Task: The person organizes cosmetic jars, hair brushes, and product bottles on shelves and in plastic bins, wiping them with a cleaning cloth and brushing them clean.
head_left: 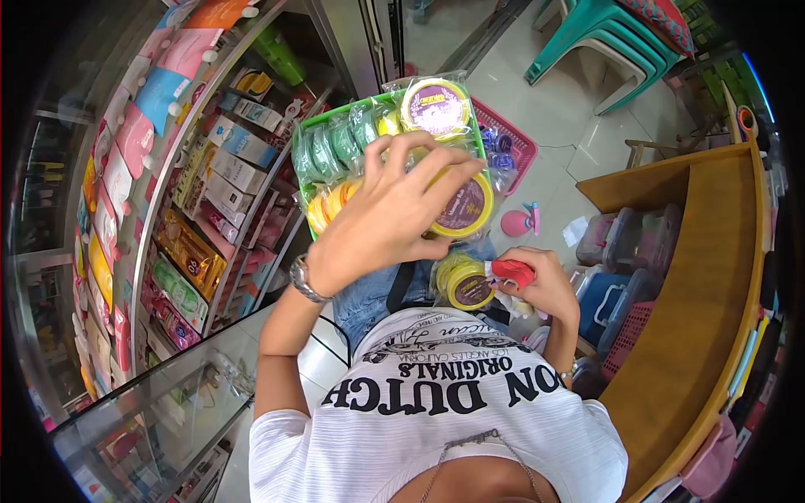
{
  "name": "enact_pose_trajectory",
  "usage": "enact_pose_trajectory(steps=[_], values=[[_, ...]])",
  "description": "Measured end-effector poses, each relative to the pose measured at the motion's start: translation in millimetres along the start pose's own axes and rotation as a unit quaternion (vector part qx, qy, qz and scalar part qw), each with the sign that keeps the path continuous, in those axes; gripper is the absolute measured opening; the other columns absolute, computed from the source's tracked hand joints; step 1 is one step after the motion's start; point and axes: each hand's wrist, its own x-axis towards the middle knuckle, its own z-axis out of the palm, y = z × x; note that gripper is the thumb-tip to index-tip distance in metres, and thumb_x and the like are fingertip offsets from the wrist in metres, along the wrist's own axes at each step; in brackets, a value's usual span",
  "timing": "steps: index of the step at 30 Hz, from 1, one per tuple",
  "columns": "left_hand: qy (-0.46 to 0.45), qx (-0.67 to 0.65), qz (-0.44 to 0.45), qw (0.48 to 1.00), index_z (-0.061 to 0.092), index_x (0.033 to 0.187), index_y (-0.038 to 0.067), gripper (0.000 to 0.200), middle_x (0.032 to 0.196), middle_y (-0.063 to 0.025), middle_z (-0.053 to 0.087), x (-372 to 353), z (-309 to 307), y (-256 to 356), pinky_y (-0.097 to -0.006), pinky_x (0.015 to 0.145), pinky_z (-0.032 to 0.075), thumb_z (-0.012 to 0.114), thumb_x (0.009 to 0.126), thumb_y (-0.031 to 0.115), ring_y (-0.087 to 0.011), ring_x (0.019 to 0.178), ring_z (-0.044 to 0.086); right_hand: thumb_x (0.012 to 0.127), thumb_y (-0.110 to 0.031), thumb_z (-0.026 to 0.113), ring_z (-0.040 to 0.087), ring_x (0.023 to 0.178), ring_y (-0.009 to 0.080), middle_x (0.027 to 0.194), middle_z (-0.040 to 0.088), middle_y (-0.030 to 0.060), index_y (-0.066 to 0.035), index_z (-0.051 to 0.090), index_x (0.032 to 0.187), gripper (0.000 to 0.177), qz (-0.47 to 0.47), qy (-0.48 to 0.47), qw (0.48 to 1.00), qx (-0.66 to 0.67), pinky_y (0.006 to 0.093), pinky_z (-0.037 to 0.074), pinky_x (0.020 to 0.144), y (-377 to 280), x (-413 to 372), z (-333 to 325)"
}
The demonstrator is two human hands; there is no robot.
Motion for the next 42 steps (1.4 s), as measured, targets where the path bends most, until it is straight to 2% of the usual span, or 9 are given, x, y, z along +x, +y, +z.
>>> enact_pose_trajectory(steps=[3, 7, 24, 27, 32, 35, 37, 39, 42], values=[[-0.069, -0.005, 0.131, 0.989, 0.047, 0.118, 0.015, 0.068, 0.115, -0.0009, 0.048, 15, -12, -5, -0.0415, 0.096, 0.028, 0.07, 0.054, 0.016, -0.0244, 0.112, 0.039, 0.058, -0.008, 0.074, 0.059, 0.067, 0.0253, 0.074, 0.06, 0.0109, -0.002, 0.06, 0.082, 0.029, -0.004, -0.002, 1.0, -0.007, 0.0286, 0.045, 0.062, 2, 0, 0], [-0.106, 0.06, 0.2, 0.972, 0.048, 0.113, 0.013, 0.058, 0.113, -0.0005, 0.048, 32, -22, -4, -0.0404, 0.099, 0.029, 0.066, 0.058, 0.008, -0.0225, 0.115, 0.039, 0.058, -0.008, 0.071, 0.058, 0.066, 0.0286, 0.073, 0.059, 0.0121, -0.004, 0.061, 0.086, 0.029, -0.02, -0.008, 1.0, 0.0, 0.0313, 0.044, 0.061, 3, 0, -1], [-0.138, 0.123, 0.21, 0.96, 0.044, 0.12, 0.013, 0.06, 0.125, 0.0005, 0.043, 26, -12, -11, -0.0389, 0.101, 0.028, 0.063, 0.064, 0.006, -0.0232, 0.119, 0.036, 0.062, -0.003, 0.07, 0.06, 0.074, 0.0167, 0.079, 0.062, 0.0106, 0.001, 0.059, 0.093, 0.033, 0.031, -0.041, 0.997, 0.059, 0.027, 0.045, 0.068, 10, 0, -7], [-0.116, 0.114, 0.184, 0.969, 0.044, 0.122, 0.013, 0.063, 0.126, -0.0011, 0.042, 18, -20, -6, -0.0388, 0.1, 0.029, 0.065, 0.063, 0.008, -0.0235, 0.12, 0.035, 0.061, 0.0, 0.07, 0.058, 0.08, 0.0137, 0.084, 0.062, 0.0093, 0.003, 0.057, 0.097, 0.038, 0.061, -0.063, 0.992, 0.086, 0.0267, 0.045, 0.071, 16, -1, -4], [-0.104, -0.022, 0.074, 0.992, 0.044, 0.122, 0.009, 0.06, 0.117, -0.0056, 0.05, -6, -46, 2, -0.0376, 0.092, 0.037, 0.066, 0.066, 0.01, -0.0246, 0.11, 0.045, 0.061, 0.003, 0.072, 0.055, 0.087, 0.0134, 0.094, 0.06, 0.0074, 0.005, 0.055, 0.103, 0.045, 0.122, -0.007, 0.936, 0.329, 0.0266, 0.044, 0.077, 38, 0, 3], [-0.16, -0.209, -0.016, 0.965, 0.045, 0.118, 0.003, 0.055, 0.093, -0.0104, 0.058, -36, -32, 6, -0.0334, 0.072, 0.047, 0.068, 0.072, 0.022, -0.025, 0.083, 0.058, 0.062, 0.003, 0.073, 0.055, 0.088, 0.0148, 0.097, 0.059, 0.0072, 0.006, 0.053, 0.107, 0.049, 0.138, 0.038, 0.905, 0.4, 0.0276, 0.042, 0.085, 43, -2, 6], [-0.147, -0.258, -0.041, 0.954, 0.045, 0.116, 0.001, 0.055, 0.084, -0.0105, 0.06, -42, -15, 24, -0.032, 0.066, 0.049, 0.068, 0.073, 0.025, -0.0248, 0.071, 0.06, 0.058, 0.003, 0.075, 0.055, 0.088, 0.0141, 0.095, 0.059, 0.0072, 0.005, 0.054, 0.104, 0.05, 0.113, 0.085, 0.915, 0.378, 0.0267, 0.043, 0.081, 28, -6, 2], [-0.16, -0.292, -0.149, 0.931, 0.045, 0.112, 0.0, 0.048, 0.077, -0.0128, 0.059, -42, 1, 41, -0.034, 0.059, 0.048, 0.067, 0.075, 0.022, -0.0265, 0.065, 0.061, 0.057, 0.003, 0.076, 0.054, 0.088, 0.0138, 0.094, 0.058, 0.0072, 0.005, 0.054, 0.103, 0.051, 0.107, 0.108, 0.917, 0.369, 0.0262, 0.043, 0.08, 12, -9, -1], [-0.142, -0.351, -0.209, 0.902, 0.046, 0.109, 0.0, 0.044, 0.072, -0.0132, 0.058, -42, 3, 42, -0.0325, 0.055, 0.047, 0.067, 0.075, 0.018, -0.0247, 0.06, 0.061, 0.054, 0.0, 0.077, 0.052, 0.074, 0.0132, 0.08, 0.055, 0.0075, 0.0, 0.051, 0.094, 0.048, -0.015, 0.026, 0.874, 0.484, 0.0246, 0.041, 0.067, -12, -1, -4]])
